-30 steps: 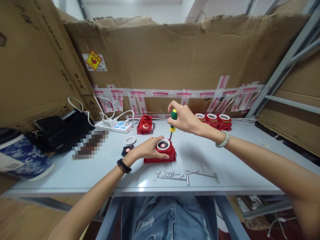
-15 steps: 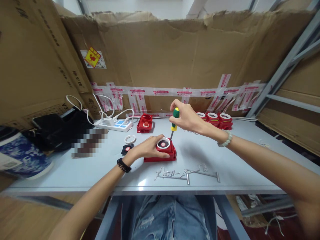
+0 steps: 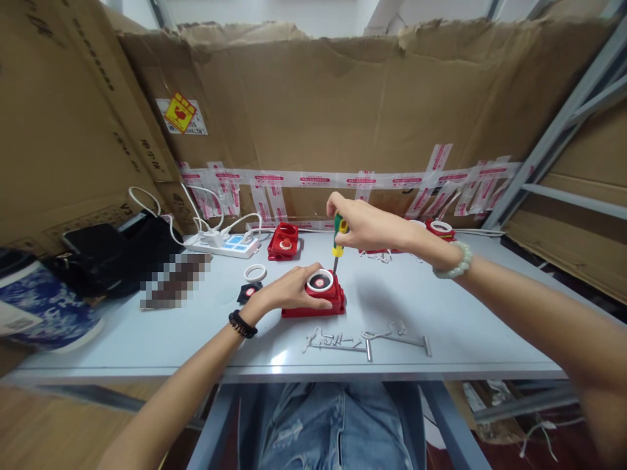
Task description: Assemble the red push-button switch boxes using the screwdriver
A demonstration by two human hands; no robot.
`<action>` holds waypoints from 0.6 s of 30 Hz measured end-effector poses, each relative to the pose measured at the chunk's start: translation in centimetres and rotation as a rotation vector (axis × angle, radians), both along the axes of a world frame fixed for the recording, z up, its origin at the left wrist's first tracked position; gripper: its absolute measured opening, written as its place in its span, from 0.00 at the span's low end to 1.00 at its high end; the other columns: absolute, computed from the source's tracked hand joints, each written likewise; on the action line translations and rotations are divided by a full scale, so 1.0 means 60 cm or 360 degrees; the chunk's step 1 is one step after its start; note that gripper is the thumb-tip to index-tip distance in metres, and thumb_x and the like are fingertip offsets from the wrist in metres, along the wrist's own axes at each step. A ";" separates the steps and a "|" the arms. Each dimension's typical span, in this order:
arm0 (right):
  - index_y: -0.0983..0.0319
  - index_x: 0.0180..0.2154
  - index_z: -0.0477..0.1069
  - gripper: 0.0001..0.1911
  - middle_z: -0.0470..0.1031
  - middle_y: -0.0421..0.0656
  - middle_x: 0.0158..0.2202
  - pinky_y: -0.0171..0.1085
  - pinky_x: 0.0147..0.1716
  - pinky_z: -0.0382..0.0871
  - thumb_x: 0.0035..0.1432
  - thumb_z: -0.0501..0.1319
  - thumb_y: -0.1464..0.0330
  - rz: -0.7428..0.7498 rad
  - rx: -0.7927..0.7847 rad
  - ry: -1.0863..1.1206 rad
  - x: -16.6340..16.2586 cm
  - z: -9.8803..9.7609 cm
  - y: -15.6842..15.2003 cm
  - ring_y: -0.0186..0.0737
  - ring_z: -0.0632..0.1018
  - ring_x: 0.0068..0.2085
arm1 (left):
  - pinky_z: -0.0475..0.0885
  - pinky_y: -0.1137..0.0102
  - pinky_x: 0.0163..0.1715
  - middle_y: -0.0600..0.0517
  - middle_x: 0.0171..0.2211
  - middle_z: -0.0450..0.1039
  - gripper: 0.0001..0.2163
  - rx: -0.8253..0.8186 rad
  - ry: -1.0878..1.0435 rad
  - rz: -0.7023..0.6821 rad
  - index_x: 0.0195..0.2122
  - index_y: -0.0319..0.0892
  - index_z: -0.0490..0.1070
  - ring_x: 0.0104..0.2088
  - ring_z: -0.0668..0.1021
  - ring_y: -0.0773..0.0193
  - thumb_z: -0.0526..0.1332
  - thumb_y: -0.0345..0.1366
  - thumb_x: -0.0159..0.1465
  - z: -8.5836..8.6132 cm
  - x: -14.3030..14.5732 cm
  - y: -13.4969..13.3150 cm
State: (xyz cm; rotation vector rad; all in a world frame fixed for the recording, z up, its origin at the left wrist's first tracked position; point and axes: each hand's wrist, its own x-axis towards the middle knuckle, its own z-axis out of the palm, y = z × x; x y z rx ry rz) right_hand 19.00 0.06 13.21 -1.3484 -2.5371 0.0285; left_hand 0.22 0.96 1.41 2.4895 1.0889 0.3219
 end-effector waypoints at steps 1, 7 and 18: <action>0.60 0.40 0.56 0.16 0.67 0.41 0.29 0.35 0.24 0.56 0.48 0.57 0.73 0.0006 -0.0042 0.0007 0.000 0.002 -0.001 0.37 0.67 0.29 | 0.62 0.69 0.31 0.52 0.32 0.70 0.24 0.0003 0.0005 0.0001 0.40 0.43 0.61 0.34 0.72 0.58 0.62 0.56 0.52 -0.001 0.000 0.000; 0.60 0.35 0.57 0.08 0.61 0.38 0.23 0.36 0.24 0.53 0.53 0.56 0.67 -0.0076 0.0121 0.0064 -0.003 -0.013 0.006 0.35 0.62 0.24 | 0.61 0.70 0.30 0.53 0.31 0.69 0.23 0.0001 -0.0008 0.0012 0.39 0.43 0.60 0.32 0.71 0.58 0.62 0.55 0.52 0.002 0.000 -0.001; 0.59 0.32 0.58 0.11 0.61 0.36 0.23 0.36 0.25 0.54 0.45 0.58 0.71 -0.0023 0.0232 0.0463 0.007 0.018 -0.010 0.33 0.61 0.25 | 0.62 0.70 0.30 0.52 0.33 0.70 0.26 -0.0035 -0.0089 -0.0007 0.41 0.43 0.62 0.32 0.72 0.60 0.62 0.56 0.50 -0.003 -0.001 0.003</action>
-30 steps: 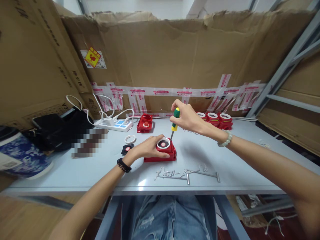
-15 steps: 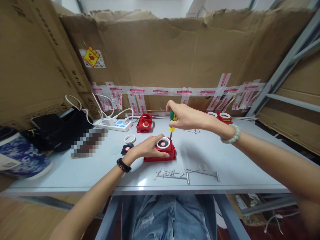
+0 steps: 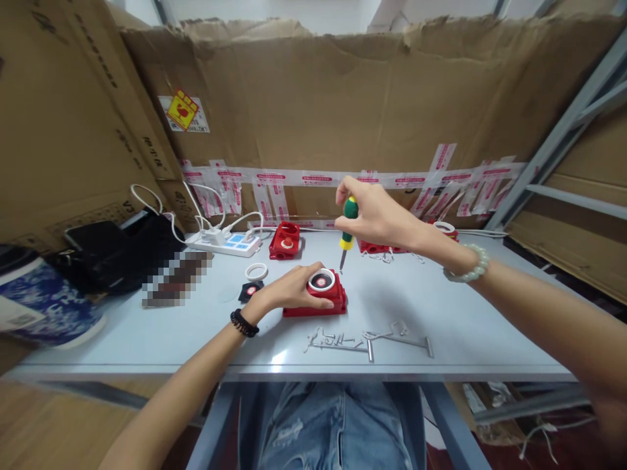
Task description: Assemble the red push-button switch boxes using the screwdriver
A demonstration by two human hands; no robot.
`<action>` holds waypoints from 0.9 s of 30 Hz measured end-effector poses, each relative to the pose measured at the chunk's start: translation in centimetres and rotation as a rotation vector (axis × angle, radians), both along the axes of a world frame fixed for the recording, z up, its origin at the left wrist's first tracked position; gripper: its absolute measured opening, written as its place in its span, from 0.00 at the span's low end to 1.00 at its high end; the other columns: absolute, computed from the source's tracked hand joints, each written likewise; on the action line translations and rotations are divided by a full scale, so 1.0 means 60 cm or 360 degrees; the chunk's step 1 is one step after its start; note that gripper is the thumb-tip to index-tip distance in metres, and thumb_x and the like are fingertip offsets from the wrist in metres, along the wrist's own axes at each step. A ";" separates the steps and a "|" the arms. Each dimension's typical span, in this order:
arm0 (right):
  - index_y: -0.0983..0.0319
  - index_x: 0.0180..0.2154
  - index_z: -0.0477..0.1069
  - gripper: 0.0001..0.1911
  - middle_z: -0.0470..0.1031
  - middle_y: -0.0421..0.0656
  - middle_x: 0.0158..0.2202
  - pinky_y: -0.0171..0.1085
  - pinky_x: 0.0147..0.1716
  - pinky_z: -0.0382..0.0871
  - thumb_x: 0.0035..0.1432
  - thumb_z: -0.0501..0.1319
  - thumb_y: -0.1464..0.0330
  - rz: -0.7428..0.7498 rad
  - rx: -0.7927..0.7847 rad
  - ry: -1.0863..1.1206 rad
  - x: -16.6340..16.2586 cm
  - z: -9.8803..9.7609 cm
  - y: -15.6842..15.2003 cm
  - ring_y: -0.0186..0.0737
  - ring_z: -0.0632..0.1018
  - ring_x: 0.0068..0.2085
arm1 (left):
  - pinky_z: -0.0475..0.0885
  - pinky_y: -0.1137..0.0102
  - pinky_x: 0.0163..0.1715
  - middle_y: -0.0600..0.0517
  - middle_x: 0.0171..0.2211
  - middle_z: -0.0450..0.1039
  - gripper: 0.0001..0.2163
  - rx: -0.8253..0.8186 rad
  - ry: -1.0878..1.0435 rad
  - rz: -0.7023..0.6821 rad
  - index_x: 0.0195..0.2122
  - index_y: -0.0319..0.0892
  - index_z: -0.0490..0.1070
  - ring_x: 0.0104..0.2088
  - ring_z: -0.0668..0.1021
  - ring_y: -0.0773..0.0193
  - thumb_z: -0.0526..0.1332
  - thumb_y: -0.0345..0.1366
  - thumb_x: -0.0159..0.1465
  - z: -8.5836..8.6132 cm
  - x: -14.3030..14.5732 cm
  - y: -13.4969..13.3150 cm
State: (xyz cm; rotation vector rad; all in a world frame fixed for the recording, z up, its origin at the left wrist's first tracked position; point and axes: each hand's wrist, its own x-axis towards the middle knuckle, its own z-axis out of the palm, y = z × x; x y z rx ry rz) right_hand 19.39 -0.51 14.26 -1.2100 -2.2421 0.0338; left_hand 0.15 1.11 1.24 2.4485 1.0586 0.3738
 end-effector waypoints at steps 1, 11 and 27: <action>0.60 0.32 0.58 0.10 0.61 0.36 0.23 0.36 0.25 0.54 0.45 0.58 0.72 -0.0008 0.0049 0.0025 0.001 0.005 -0.007 0.32 0.61 0.25 | 0.62 0.70 0.30 0.52 0.33 0.70 0.26 0.0005 0.0004 0.0005 0.42 0.43 0.63 0.32 0.72 0.60 0.63 0.57 0.50 -0.001 0.000 0.000; 0.60 0.33 0.59 0.10 0.62 0.33 0.20 0.32 0.22 0.53 0.45 0.56 0.71 0.0115 -0.0191 0.0090 -0.009 -0.031 -0.086 0.29 0.61 0.21 | 0.67 0.62 0.41 0.46 0.44 0.70 0.30 0.0025 -0.0065 -0.0066 0.50 0.42 0.61 0.42 0.73 0.53 0.62 0.56 0.52 -0.004 -0.006 0.004; 0.59 0.35 0.58 0.11 0.66 0.34 0.22 0.31 0.21 0.55 0.46 0.56 0.71 0.0130 -0.0303 0.0090 0.006 -0.048 -0.099 0.29 0.64 0.21 | 0.35 0.43 0.60 0.42 0.51 0.67 0.13 0.0947 0.0219 -0.0343 0.31 0.42 0.74 0.59 0.63 0.47 0.57 0.45 0.63 -0.023 0.043 -0.094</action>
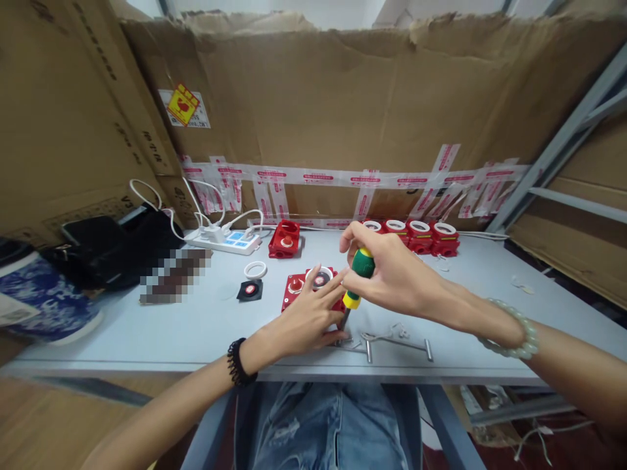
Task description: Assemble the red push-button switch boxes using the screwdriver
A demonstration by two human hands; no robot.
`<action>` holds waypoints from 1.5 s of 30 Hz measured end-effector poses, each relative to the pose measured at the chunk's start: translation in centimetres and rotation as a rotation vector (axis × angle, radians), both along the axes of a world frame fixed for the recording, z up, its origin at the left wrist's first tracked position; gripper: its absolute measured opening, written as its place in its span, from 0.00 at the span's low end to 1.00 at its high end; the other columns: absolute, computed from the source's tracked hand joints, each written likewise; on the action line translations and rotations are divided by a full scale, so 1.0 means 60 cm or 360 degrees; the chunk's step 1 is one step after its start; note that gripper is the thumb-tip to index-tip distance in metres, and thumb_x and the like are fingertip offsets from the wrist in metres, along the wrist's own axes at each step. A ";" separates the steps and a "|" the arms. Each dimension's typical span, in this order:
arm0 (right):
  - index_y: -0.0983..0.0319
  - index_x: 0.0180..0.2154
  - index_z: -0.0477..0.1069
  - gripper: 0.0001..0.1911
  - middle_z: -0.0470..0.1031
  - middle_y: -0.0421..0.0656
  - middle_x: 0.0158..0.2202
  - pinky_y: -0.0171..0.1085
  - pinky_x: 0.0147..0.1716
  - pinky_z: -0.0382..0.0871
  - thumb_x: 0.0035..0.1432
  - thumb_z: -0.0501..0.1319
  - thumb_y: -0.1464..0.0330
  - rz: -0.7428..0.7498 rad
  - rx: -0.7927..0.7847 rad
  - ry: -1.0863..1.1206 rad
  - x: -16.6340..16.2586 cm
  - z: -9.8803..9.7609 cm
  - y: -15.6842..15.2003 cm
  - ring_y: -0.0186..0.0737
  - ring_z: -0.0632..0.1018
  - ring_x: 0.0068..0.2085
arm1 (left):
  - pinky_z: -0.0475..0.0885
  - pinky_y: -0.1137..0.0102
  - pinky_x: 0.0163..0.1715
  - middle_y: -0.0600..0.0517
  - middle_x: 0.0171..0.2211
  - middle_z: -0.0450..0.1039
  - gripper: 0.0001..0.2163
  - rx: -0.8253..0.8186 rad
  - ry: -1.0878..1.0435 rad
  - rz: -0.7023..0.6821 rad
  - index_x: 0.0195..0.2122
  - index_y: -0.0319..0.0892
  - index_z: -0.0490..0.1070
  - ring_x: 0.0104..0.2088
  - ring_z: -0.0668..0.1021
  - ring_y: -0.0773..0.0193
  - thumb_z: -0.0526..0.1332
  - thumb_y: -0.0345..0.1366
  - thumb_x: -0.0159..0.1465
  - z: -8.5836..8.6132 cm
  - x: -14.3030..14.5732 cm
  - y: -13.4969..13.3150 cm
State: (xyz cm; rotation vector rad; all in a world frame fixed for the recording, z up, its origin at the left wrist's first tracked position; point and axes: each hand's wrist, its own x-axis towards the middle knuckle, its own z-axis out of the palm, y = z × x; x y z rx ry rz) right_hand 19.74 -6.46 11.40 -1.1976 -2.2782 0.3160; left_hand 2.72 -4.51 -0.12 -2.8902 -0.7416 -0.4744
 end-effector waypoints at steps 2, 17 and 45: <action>0.59 0.35 0.59 0.12 0.67 0.34 0.23 0.31 0.21 0.55 0.45 0.56 0.72 -0.0049 0.0039 0.0030 0.006 0.009 0.000 0.29 0.64 0.21 | 0.35 0.42 0.60 0.42 0.52 0.66 0.16 -0.0014 0.0006 -0.0016 0.33 0.42 0.75 0.59 0.62 0.45 0.57 0.49 0.61 0.002 0.001 0.001; 0.59 0.35 0.60 0.12 0.70 0.38 0.27 0.34 0.23 0.59 0.45 0.58 0.73 -0.0224 0.0227 0.0087 0.029 0.026 0.020 0.31 0.68 0.24 | 0.68 0.61 0.42 0.45 0.46 0.64 0.23 -0.0376 -0.0170 0.0455 0.57 0.49 0.58 0.41 0.72 0.55 0.56 0.46 0.62 0.030 -0.062 0.080; 0.59 0.36 0.59 0.13 0.69 0.36 0.25 0.32 0.22 0.56 0.45 0.56 0.72 -0.0144 0.0166 0.0084 0.020 0.000 0.037 0.29 0.65 0.22 | 0.60 0.61 0.55 0.46 0.59 0.56 0.31 -0.0835 -0.0142 0.0382 0.62 0.51 0.52 0.57 0.65 0.53 0.59 0.46 0.59 0.074 -0.123 0.076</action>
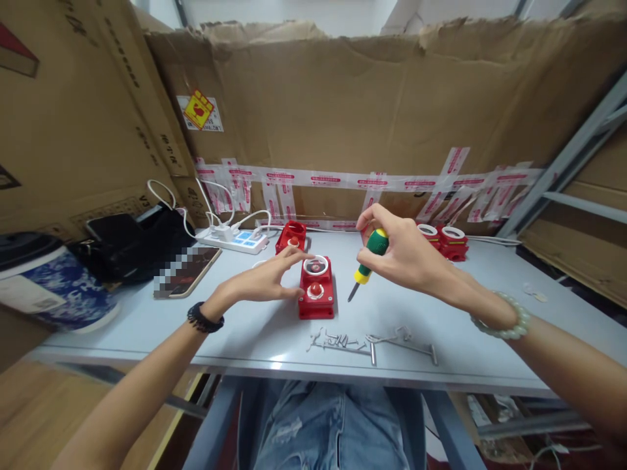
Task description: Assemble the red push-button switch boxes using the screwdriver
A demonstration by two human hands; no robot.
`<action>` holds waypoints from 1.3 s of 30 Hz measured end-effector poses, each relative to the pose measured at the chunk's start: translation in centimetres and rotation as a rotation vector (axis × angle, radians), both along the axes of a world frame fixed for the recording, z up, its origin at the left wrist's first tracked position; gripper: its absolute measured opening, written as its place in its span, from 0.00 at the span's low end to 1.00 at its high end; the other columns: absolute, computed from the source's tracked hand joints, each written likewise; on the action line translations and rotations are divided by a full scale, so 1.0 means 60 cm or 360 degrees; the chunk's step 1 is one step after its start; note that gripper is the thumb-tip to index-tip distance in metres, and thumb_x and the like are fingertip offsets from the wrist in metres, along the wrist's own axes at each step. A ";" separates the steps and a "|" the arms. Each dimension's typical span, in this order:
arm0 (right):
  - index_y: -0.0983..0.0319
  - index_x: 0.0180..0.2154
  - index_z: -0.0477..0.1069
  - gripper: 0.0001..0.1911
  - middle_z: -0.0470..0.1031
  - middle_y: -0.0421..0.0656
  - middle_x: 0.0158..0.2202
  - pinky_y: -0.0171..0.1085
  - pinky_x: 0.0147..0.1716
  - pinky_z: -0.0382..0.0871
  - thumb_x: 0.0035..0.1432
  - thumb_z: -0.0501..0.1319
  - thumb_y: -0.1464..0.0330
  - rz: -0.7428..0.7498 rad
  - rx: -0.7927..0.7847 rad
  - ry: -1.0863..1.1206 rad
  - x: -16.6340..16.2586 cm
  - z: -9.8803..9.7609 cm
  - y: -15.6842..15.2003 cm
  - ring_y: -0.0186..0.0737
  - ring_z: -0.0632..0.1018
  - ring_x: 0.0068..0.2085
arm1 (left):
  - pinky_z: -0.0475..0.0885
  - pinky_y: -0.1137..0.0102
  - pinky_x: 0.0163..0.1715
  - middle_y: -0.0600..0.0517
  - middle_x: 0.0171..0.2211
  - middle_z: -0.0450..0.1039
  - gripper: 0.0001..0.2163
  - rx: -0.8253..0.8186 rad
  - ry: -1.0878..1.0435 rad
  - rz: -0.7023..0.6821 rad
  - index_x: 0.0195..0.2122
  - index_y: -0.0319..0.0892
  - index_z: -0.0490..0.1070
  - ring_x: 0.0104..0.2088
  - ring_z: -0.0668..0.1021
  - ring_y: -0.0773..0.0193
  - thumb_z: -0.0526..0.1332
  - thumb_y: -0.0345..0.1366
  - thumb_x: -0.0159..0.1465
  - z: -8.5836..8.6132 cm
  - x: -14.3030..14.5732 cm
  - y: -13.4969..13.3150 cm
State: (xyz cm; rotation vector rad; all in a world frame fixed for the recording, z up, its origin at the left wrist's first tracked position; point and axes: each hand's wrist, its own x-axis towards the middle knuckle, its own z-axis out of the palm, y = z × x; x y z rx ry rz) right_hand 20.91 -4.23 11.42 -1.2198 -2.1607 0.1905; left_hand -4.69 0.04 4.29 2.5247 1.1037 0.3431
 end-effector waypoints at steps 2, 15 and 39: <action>0.59 0.36 0.59 0.13 0.70 0.37 0.26 0.32 0.22 0.57 0.45 0.56 0.72 0.0029 0.0014 0.0025 -0.007 -0.006 0.003 0.29 0.66 0.22 | 0.56 0.58 0.59 0.46 0.64 0.47 0.35 0.0036 -0.0042 -0.0033 0.63 0.53 0.47 0.63 0.56 0.51 0.61 0.49 0.57 -0.009 0.004 0.011; 0.60 0.37 0.59 0.13 0.70 0.36 0.25 0.32 0.21 0.56 0.46 0.56 0.71 0.0065 0.0033 0.0000 -0.026 -0.020 0.019 0.28 0.65 0.21 | 0.66 0.57 0.50 0.47 0.48 0.61 0.38 0.0054 -0.0251 -0.0075 0.61 0.50 0.51 0.48 0.69 0.52 0.63 0.55 0.52 -0.060 0.057 0.031; 0.60 0.37 0.59 0.13 0.69 0.35 0.23 0.31 0.21 0.56 0.46 0.55 0.73 -0.0083 0.0078 -0.0050 -0.016 -0.019 0.021 0.29 0.66 0.21 | 0.64 0.57 0.50 0.47 0.48 0.61 0.36 0.0172 -0.0306 0.0037 0.60 0.51 0.51 0.47 0.69 0.52 0.61 0.56 0.53 -0.071 0.074 0.010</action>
